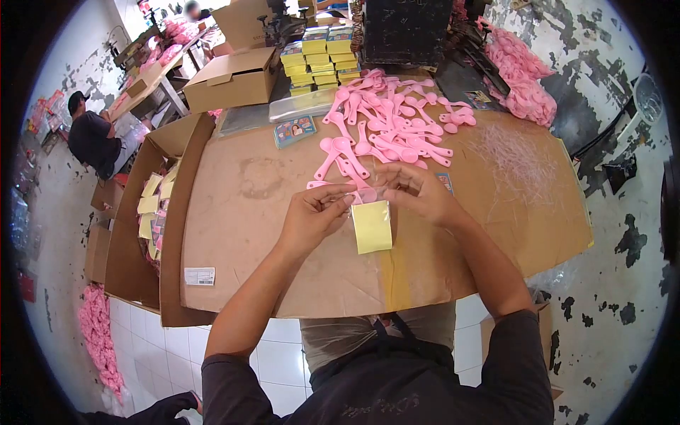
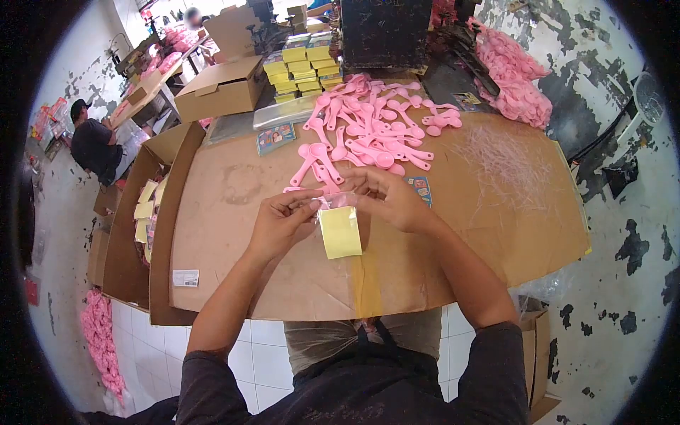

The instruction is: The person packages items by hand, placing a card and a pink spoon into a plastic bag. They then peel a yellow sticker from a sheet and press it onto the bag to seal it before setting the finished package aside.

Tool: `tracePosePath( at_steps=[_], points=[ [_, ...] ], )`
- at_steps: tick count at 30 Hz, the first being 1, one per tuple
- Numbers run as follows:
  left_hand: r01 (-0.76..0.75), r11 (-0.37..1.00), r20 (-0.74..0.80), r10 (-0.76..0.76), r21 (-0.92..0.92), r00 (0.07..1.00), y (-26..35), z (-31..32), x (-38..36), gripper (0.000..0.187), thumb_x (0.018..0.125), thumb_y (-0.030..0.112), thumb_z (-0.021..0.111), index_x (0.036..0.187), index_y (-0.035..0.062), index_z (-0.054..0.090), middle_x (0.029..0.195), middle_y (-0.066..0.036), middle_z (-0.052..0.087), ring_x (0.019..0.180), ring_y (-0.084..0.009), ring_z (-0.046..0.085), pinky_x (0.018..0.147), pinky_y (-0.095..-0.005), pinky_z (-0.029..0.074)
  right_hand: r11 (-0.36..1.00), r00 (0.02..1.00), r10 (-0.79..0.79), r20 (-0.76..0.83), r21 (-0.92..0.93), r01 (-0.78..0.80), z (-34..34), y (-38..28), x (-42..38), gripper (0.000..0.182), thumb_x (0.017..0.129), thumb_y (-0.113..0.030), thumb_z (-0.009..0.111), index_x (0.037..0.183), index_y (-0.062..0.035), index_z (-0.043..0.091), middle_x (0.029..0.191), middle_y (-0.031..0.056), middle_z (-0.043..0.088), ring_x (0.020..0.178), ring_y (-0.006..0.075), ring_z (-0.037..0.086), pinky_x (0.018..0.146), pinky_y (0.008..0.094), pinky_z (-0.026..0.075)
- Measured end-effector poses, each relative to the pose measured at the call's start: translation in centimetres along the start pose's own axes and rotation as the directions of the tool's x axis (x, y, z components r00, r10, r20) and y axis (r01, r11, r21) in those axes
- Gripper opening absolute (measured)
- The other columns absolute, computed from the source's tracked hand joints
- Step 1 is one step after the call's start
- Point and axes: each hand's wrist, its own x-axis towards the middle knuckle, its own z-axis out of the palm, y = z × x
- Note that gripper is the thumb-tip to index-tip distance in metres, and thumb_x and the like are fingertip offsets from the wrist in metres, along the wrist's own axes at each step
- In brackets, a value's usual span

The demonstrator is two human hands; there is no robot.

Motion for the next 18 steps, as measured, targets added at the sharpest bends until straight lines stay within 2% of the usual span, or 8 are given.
tracePosePath(
  at_steps=[2, 5, 8, 11, 14, 16, 18],
  points=[
    [-0.051, 0.998, 0.0, 0.051, 0.035, 0.999, -0.1, -0.2, 0.2, 0.024, 0.101, 0.006, 0.066, 0.123, 0.0002, 0.072, 0.107, -0.005, 0.075, 0.092, -0.008, 0.067, 0.075, -0.0239, 0.055, 0.999, 0.998, 0.038, 0.048, -0.008, -0.038, 0.2, -0.4, -0.1, 0.038, 0.097, -0.003, 0.068, 0.134, 0.001, 0.06, 0.111, 0.0041, 0.07, 0.101, 0.0118, 0.066, 0.09, 0.0283, 0.053],
    [-0.123, 0.992, -0.019, 0.123, 0.021, 0.992, 0.3, 0.0, 0.2, 0.022, 0.101, 0.005, 0.065, 0.121, -0.0007, 0.072, 0.101, -0.003, 0.075, 0.087, -0.0056, 0.064, 0.067, -0.0201, 0.05, 0.993, 0.979, 0.122, 0.163, -0.018, -0.12, 0.1, -0.2, -0.2, 0.04, 0.096, -0.001, 0.069, 0.135, 0.0009, 0.06, 0.113, 0.0055, 0.069, 0.102, 0.0118, 0.065, 0.091, 0.0285, 0.052],
    [-0.11, 0.992, -0.001, 0.11, 0.07, 0.994, 0.4, -0.3, 0.1, 0.027, 0.101, 0.005, 0.065, 0.126, -0.0013, 0.068, 0.106, -0.005, 0.075, 0.092, -0.0091, 0.067, 0.078, -0.0234, 0.054, 0.991, 0.971, 0.129, 0.202, -0.046, -0.122, -0.4, 0.9, 0.0, 0.039, 0.095, -0.001, 0.069, 0.133, 0.0003, 0.062, 0.111, 0.0047, 0.069, 0.101, 0.011, 0.064, 0.091, 0.028, 0.052],
    [-0.147, 0.988, -0.016, 0.146, -0.053, 0.989, 0.6, 0.2, 0.2, 0.035, 0.099, 0.006, 0.068, 0.133, -0.0024, 0.062, 0.106, -0.006, 0.074, 0.093, -0.0113, 0.068, 0.082, -0.0254, 0.055, 0.99, 0.975, 0.133, 0.178, -0.071, -0.122, -0.5, 1.0, 0.0, 0.037, 0.095, -0.001, 0.07, 0.131, 0.0001, 0.062, 0.106, 0.0019, 0.067, 0.099, 0.0095, 0.063, 0.087, 0.0273, 0.051],
    [-0.123, 0.991, 0.071, 0.12, 0.047, 0.99, 1.7, 0.5, -0.8, 0.044, 0.1, 0.006, 0.067, 0.141, -0.001, 0.055, 0.119, -0.009, 0.069, 0.107, -0.0124, 0.065, 0.089, -0.0308, 0.056, 0.993, 0.98, 0.117, 0.159, -0.023, -0.115, 0.0, 0.6, -0.2, 0.037, 0.095, -0.002, 0.071, 0.132, -0.0002, 0.062, 0.099, -0.0011, 0.063, 0.096, 0.008, 0.061, 0.084, 0.0265, 0.05],
    [-0.06, 0.993, 0.149, 0.044, 0.1, 0.988, 1.2, -0.6, -1.0, 0.045, 0.097, 0.007, 0.071, 0.138, -0.0002, 0.056, 0.113, -0.006, 0.068, 0.105, -0.0106, 0.065, 0.09, -0.0291, 0.056, 0.991, 0.985, 0.117, 0.13, 0.045, -0.124, 0.5, 0.0, -0.4, 0.038, 0.096, -0.004, 0.071, 0.133, -0.0006, 0.061, 0.096, -0.0026, 0.06, 0.093, 0.0071, 0.06, 0.082, 0.0262, 0.049],
    [0.075, 0.991, 0.186, -0.095, 0.112, 0.978, 1.0, -1.4, -2.1, 0.047, 0.096, 0.009, 0.073, 0.139, 0.0006, 0.055, 0.114, -0.005, 0.068, 0.105, -0.01, 0.065, 0.091, -0.028, 0.055, 0.994, 0.975, 0.103, 0.199, 0.013, -0.108, 0.7, 0.3, -0.3, 0.039, 0.096, -0.004, 0.071, 0.134, -0.0013, 0.06, 0.109, 0.001, 0.066, 0.101, 0.0091, 0.063, 0.09, 0.0272, 0.051]
  ],
)
